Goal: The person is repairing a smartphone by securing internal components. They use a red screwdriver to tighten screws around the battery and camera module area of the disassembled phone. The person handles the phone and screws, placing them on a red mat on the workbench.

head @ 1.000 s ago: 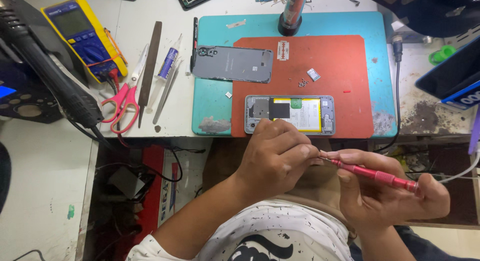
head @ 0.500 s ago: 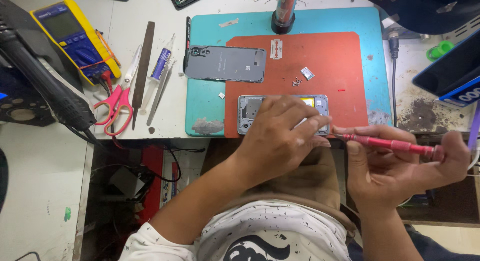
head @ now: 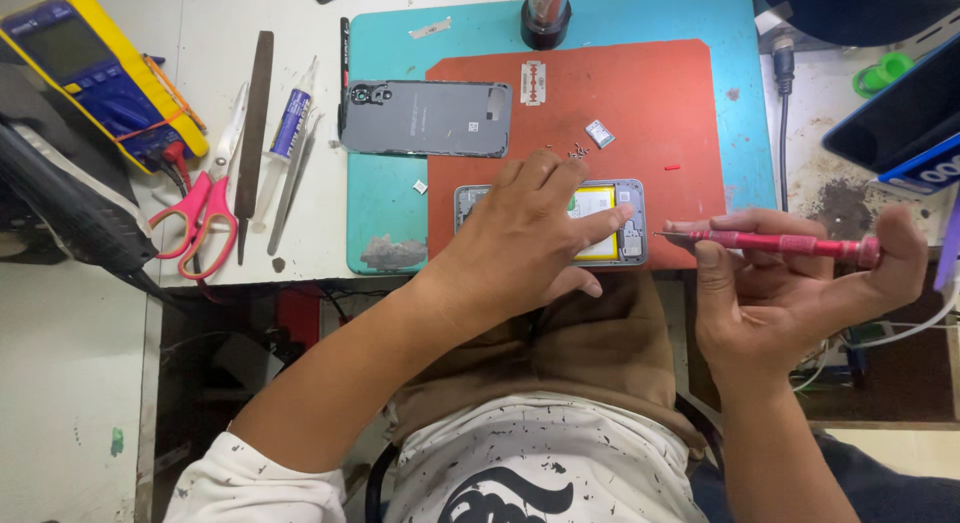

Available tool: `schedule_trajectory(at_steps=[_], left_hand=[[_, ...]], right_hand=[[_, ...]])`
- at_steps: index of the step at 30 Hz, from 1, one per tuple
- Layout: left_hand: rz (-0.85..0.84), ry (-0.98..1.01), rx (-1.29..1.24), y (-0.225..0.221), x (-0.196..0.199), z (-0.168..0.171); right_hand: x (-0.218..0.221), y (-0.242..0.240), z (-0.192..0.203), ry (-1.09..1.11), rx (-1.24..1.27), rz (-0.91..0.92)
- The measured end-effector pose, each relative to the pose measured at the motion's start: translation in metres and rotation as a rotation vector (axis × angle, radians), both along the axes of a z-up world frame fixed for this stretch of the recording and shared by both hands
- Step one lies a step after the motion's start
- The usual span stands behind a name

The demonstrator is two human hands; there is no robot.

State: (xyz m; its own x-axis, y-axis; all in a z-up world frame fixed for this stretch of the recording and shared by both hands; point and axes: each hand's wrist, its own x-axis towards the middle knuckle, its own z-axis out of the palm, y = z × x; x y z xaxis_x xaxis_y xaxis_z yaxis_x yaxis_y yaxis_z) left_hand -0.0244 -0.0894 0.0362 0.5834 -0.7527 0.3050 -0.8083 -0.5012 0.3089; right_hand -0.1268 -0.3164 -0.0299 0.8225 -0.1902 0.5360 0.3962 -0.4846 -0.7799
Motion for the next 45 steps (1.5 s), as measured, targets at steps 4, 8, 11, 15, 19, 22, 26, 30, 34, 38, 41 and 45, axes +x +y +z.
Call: schedule_trajectory(at_steps=[4, 8, 11, 15, 19, 22, 26, 30, 34, 38, 41, 45], left_hand=[[-0.011, 0.018, 0.012, -0.002, 0.003, 0.003], [-0.026, 0.027, -0.003, 0.0, 0.004, 0.002], [-0.016, 0.019, -0.017, -0.001, 0.005, 0.0], [-0.02, 0.035, -0.009, -0.001, 0.008, -0.001], [-0.02, 0.046, -0.008, 0.0, 0.009, -0.001], [-0.019, 0.049, -0.013, 0.0, 0.009, -0.001], [-0.018, 0.027, -0.02, 0.0, 0.009, -0.003], [-0.017, 0.015, -0.011, 0.001, 0.01, -0.004], [-0.02, 0.015, -0.02, 0.001, 0.009, -0.004], [-0.012, 0.037, -0.009, 0.002, 0.009, -0.004], [-0.026, 0.017, -0.07, 0.002, 0.01, -0.005], [-0.016, 0.049, -0.034, 0.001, 0.009, -0.005]], right_hand=[[0.012, 0.007, 0.006, -0.038, -0.056, 0.042], [0.023, 0.013, 0.005, -0.068, -0.042, 0.081], [0.024, 0.015, 0.004, -0.063, -0.058, 0.087], [0.024, 0.018, 0.005, -0.051, -0.048, 0.089], [0.025, 0.022, 0.009, -0.065, -0.054, 0.122], [0.026, 0.022, 0.01, -0.071, -0.054, 0.122], [0.026, 0.021, 0.006, -0.072, -0.05, 0.116], [0.026, 0.02, 0.006, -0.076, -0.06, 0.119], [0.029, 0.021, 0.015, -0.076, -0.104, 0.133], [0.039, 0.025, 0.042, -0.092, -0.236, 0.165], [0.041, 0.025, 0.065, -0.02, -0.332, 0.143], [0.063, 0.018, 0.06, -0.027, -0.328, 0.116]])
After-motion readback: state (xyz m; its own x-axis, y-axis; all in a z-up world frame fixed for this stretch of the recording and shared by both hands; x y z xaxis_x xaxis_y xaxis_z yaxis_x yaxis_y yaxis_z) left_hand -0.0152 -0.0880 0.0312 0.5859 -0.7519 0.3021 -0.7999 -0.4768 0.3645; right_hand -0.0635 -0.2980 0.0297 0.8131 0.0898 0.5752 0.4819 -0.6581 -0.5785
